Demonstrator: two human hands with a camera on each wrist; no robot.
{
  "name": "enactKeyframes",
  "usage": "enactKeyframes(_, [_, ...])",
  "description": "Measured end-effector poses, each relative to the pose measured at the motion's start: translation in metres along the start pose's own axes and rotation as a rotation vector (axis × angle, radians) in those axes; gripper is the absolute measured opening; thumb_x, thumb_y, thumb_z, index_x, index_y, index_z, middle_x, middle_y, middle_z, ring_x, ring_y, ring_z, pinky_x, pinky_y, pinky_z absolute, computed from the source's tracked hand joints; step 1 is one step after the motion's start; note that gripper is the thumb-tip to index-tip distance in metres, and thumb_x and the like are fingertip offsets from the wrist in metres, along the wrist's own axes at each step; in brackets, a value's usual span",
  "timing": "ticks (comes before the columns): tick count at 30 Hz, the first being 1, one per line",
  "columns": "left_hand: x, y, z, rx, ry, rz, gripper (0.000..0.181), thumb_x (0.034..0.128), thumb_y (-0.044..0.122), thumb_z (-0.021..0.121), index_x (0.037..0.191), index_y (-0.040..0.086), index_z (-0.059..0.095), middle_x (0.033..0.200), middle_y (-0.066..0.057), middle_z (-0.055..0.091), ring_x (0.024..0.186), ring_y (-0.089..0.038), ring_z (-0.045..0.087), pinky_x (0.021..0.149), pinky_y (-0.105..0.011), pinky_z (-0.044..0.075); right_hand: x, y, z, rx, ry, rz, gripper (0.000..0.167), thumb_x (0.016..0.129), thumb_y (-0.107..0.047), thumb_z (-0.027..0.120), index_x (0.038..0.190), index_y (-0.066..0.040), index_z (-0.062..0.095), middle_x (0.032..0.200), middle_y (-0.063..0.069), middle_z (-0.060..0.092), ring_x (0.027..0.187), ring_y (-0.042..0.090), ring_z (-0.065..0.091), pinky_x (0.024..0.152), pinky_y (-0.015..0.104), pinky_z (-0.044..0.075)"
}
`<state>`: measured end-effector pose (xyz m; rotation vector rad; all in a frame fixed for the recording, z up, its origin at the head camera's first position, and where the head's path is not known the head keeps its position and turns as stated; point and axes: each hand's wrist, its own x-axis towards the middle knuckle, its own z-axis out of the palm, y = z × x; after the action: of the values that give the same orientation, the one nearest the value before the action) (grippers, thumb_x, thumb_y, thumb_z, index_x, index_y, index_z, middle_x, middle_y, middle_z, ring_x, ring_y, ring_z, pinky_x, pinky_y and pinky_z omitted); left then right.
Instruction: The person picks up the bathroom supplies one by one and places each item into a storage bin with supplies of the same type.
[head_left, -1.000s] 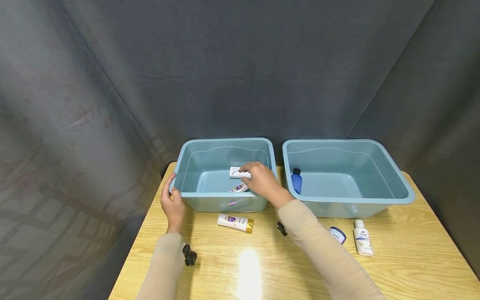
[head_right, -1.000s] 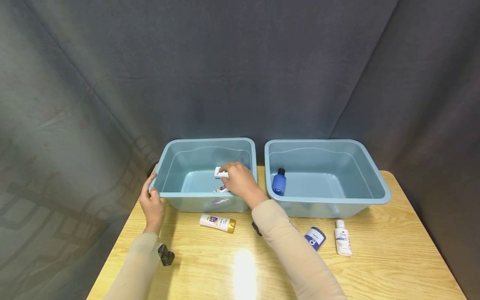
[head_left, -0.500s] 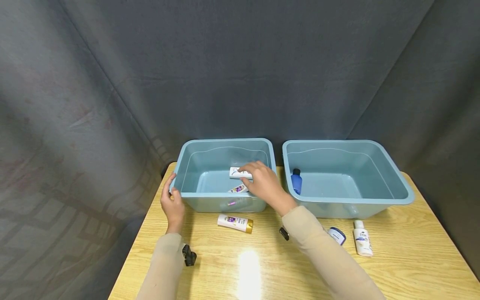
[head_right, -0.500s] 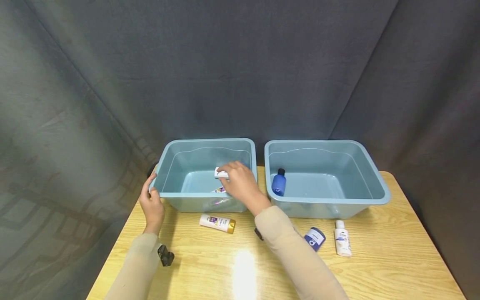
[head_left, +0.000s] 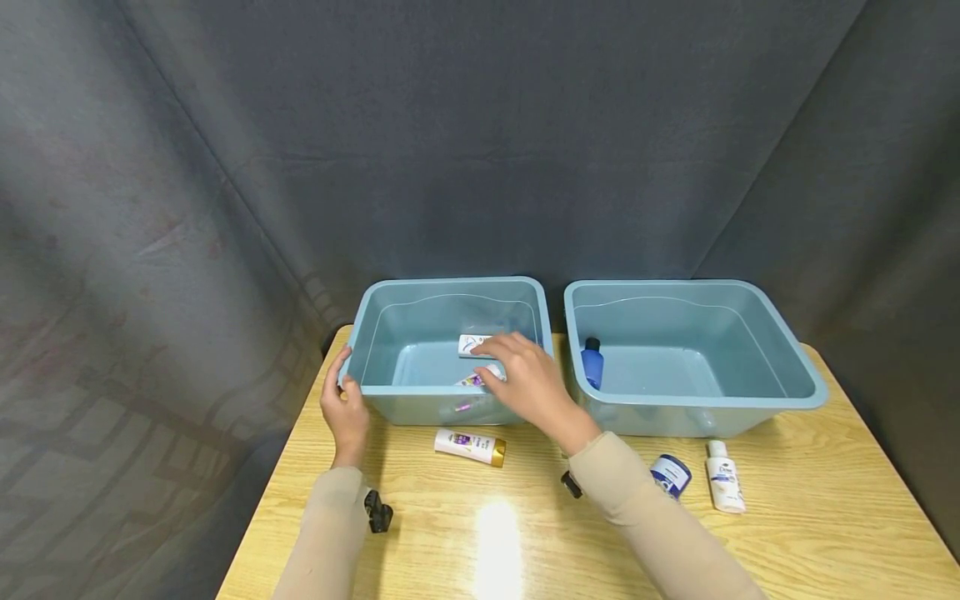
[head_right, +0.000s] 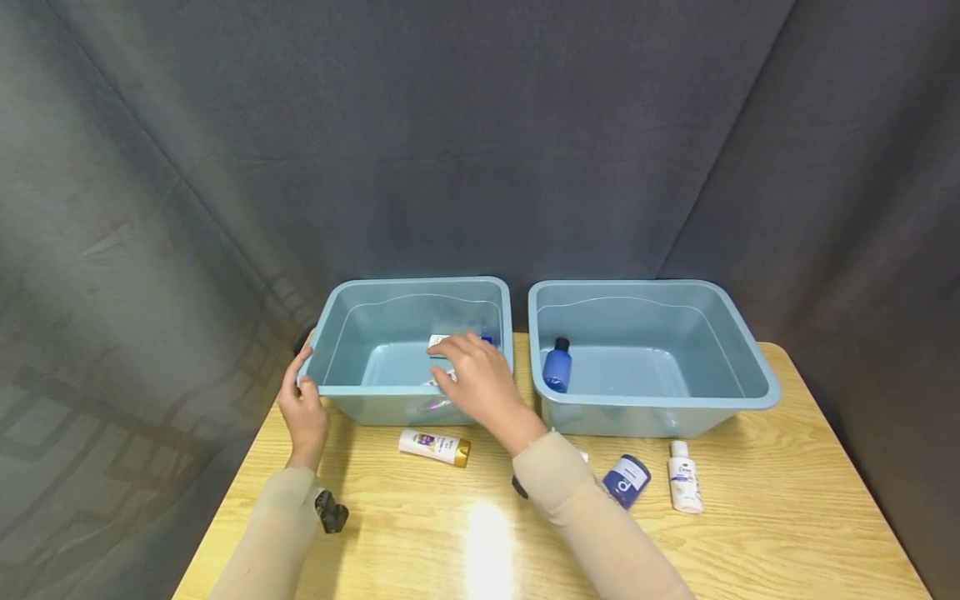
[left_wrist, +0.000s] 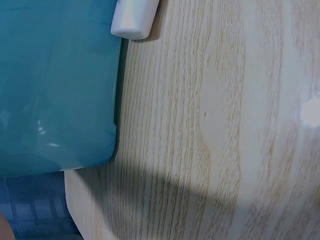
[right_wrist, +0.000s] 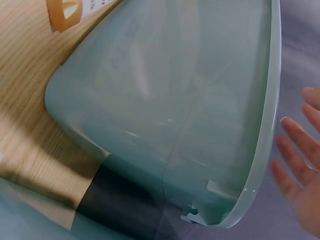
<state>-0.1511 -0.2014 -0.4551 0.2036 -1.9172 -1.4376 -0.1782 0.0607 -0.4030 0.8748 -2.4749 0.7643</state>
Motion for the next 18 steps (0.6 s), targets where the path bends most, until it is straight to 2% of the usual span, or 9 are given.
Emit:
enactKeyframes(2, [0.000, 0.000, 0.000, -0.002, 0.000, 0.000, 0.044, 0.0928, -0.009, 0.038, 0.132, -0.008, 0.058, 0.136, -0.021, 0.057, 0.130, -0.035, 0.048, 0.085, -0.020, 0.033, -0.002, -0.002, -0.001, -0.006, 0.012, -0.011, 0.025, 0.086, -0.018, 0.078, 0.110, -0.014, 0.074, 0.112, 0.001, 0.071, 0.106, 0.020, 0.064, 0.097, 0.037, 0.049])
enactKeyframes(7, [0.000, 0.000, 0.001, 0.002, 0.006, 0.003, 0.043, 0.0930, -0.009, 0.038, 0.131, -0.008, 0.058, 0.136, -0.021, 0.057, 0.128, -0.036, 0.049, 0.084, -0.020, 0.033, -0.008, -0.006, -0.003, -0.021, 0.028, -0.042, 0.026, 0.085, -0.019, 0.079, 0.110, -0.014, 0.074, 0.112, 0.002, 0.071, 0.106, 0.020, 0.064, 0.100, 0.037, 0.047])
enactKeyframes(11, [0.000, 0.002, 0.002, 0.002, 0.014, 0.003, 0.043, 0.0930, -0.009, 0.038, 0.131, -0.008, 0.059, 0.136, -0.021, 0.058, 0.126, -0.036, 0.049, 0.082, -0.020, 0.032, -0.013, -0.008, -0.004, -0.027, 0.048, -0.082, 0.026, 0.085, -0.018, 0.079, 0.109, -0.013, 0.074, 0.110, 0.003, 0.071, 0.105, 0.020, 0.064, 0.095, 0.036, 0.050])
enactKeyframes(18, [0.000, 0.004, 0.003, -0.002, 0.026, 0.002, 0.043, 0.0926, -0.010, 0.039, 0.130, -0.009, 0.059, 0.135, -0.022, 0.058, 0.125, -0.035, 0.050, 0.083, -0.018, 0.032, -0.021, -0.008, -0.002, 0.017, 0.094, -0.119, 0.024, 0.084, -0.016, 0.079, 0.107, -0.012, 0.074, 0.109, 0.003, 0.072, 0.103, 0.020, 0.065, 0.097, 0.039, 0.050])
